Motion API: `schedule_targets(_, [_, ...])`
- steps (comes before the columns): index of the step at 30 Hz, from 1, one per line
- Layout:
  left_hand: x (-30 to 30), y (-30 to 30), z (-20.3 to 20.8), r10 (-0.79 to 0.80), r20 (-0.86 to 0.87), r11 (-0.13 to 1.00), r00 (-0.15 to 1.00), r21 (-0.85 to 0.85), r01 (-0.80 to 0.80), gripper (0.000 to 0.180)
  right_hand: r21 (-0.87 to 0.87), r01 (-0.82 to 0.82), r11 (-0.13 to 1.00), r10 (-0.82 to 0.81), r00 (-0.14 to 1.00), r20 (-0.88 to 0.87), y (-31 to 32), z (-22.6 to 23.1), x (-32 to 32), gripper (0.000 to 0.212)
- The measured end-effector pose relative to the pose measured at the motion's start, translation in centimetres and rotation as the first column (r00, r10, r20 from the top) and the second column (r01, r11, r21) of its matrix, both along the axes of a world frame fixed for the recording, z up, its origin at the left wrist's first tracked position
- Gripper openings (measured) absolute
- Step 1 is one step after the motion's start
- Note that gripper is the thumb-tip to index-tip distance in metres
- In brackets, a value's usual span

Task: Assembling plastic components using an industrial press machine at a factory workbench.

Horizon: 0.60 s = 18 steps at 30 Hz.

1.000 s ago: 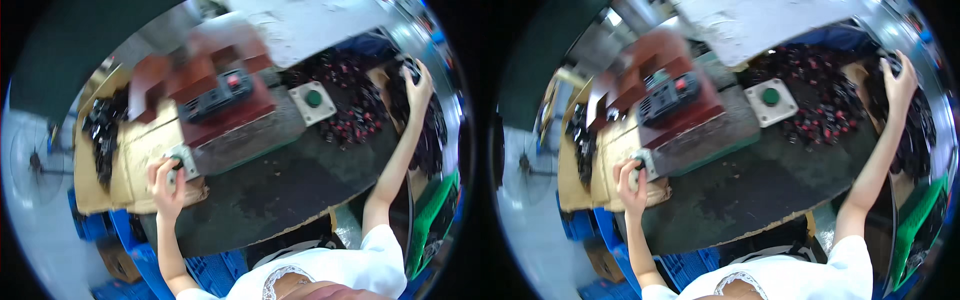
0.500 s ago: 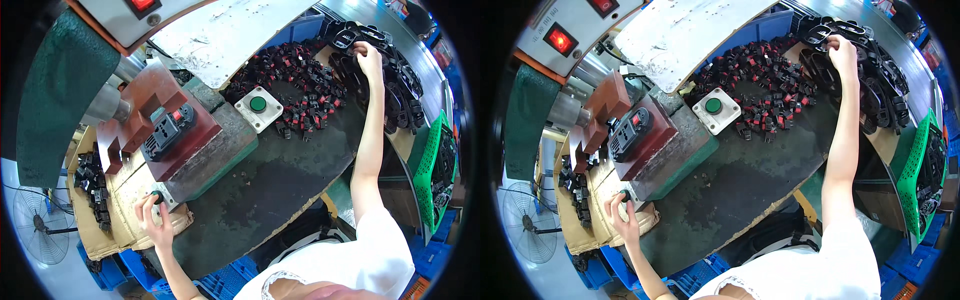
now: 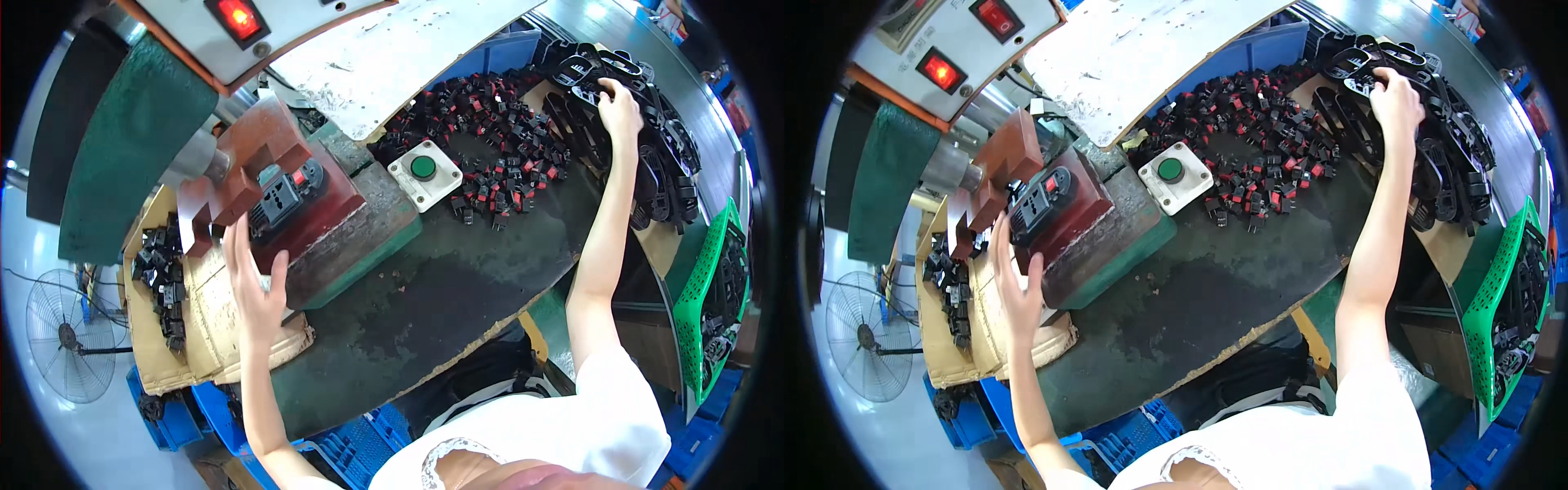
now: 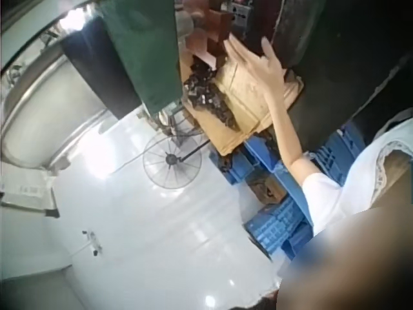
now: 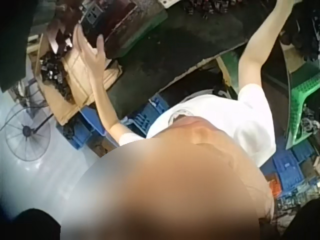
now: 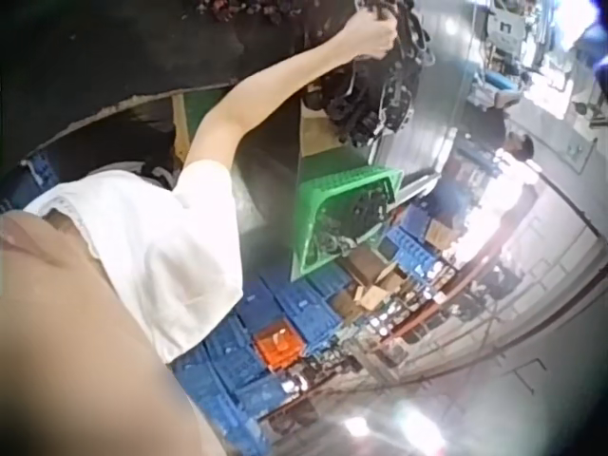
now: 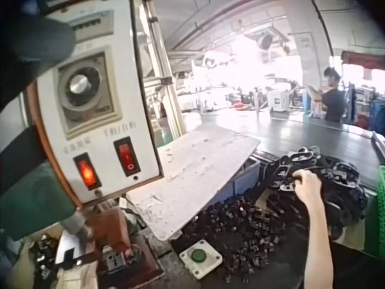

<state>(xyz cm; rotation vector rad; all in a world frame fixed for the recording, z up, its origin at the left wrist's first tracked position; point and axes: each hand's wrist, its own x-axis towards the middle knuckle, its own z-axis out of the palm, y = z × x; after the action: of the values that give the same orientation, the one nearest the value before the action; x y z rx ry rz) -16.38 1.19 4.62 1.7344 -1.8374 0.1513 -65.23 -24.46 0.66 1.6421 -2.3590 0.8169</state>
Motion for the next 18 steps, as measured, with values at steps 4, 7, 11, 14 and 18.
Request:
schedule_targets(4, [1.8, -2.6, 0.6, -0.038, -0.202, 0.991, 0.979, 0.121, 0.064, 0.060, 0.227, 0.039, 0.973, -0.029, 0.999, -0.046, 0.6, 0.6, 1.3, 0.038])
schedule_targets(7, [1.4, -4.7, 1.8, -0.049, -0.458, 0.966, 0.888, 0.203, 0.159, 0.049, 0.306, -0.152, 0.940, 0.169, 0.985, -0.029, -2.9, -1.7, -4.8, 0.051])
schedule_targets(11, [2.2, -5.1, 1.6, 0.068, -0.674, 0.970, 0.736, 0.216, 0.108, 0.044, 0.408, -0.010, 0.913, 0.009, 1.000, 0.005, -0.7, 0.5, -0.7, 0.051])
schedule_targets(14, [2.2, -4.5, 0.7, 0.025, -0.803, 0.987, 0.596, 0.113, 0.112, 0.048, 0.537, -0.090, 0.838, 0.095, 0.995, 0.018, -1.3, 0.8, -0.8, 0.052])
schedule_targets(18, [0.8, -3.1, 0.5, -0.117, -0.437, 0.990, 0.892, -0.117, 0.072, 0.050, 0.604, -0.077, 0.793, 0.182, 0.977, -0.114, -2.6, 0.4, -1.7, 0.049])
